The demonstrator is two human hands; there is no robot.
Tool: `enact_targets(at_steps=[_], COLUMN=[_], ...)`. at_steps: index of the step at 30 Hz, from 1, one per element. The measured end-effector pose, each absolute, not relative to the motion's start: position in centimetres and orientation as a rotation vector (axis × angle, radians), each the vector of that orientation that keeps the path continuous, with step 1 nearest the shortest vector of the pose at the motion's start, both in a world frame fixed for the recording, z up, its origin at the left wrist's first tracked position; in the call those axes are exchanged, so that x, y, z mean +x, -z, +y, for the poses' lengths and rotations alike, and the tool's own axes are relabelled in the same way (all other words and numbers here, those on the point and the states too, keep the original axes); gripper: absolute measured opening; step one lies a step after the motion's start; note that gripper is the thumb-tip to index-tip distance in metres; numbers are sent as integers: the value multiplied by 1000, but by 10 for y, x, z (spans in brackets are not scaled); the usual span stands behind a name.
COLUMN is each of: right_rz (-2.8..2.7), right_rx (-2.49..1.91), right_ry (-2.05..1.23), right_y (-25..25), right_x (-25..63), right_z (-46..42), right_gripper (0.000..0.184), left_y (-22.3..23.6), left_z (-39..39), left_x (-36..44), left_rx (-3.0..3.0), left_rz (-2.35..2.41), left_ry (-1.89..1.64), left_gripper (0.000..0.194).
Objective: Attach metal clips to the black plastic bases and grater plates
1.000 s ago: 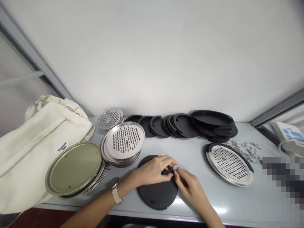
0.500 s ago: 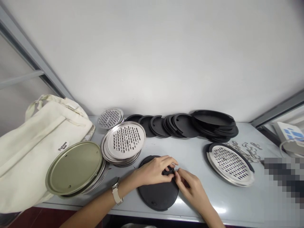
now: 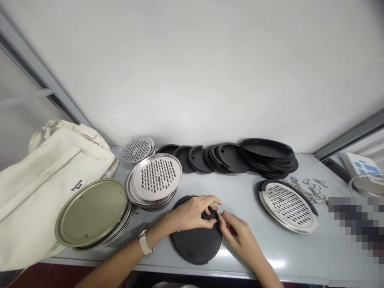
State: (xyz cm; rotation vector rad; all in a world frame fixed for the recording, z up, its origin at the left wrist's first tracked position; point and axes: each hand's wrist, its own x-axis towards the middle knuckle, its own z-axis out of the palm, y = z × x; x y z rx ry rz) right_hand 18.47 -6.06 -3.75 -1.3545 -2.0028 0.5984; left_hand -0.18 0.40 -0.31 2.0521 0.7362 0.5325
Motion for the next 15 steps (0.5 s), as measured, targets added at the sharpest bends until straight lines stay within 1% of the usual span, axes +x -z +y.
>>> enact_targets(at_steps=[11,15], right_rz=[-2037,-2046], right_rx=[-1337,-1328], right_ry=[-629,-627], right_y=[36,37], right_x=[184,185], right_z=[-60,-61], right_gripper=[24,26], left_y=[0,0], left_z=[2,3], left_x=[-3,-2], left_rx=[2094,2088], left_rz=[752,725], left_ry=[-554,-560], left_gripper=[40,35])
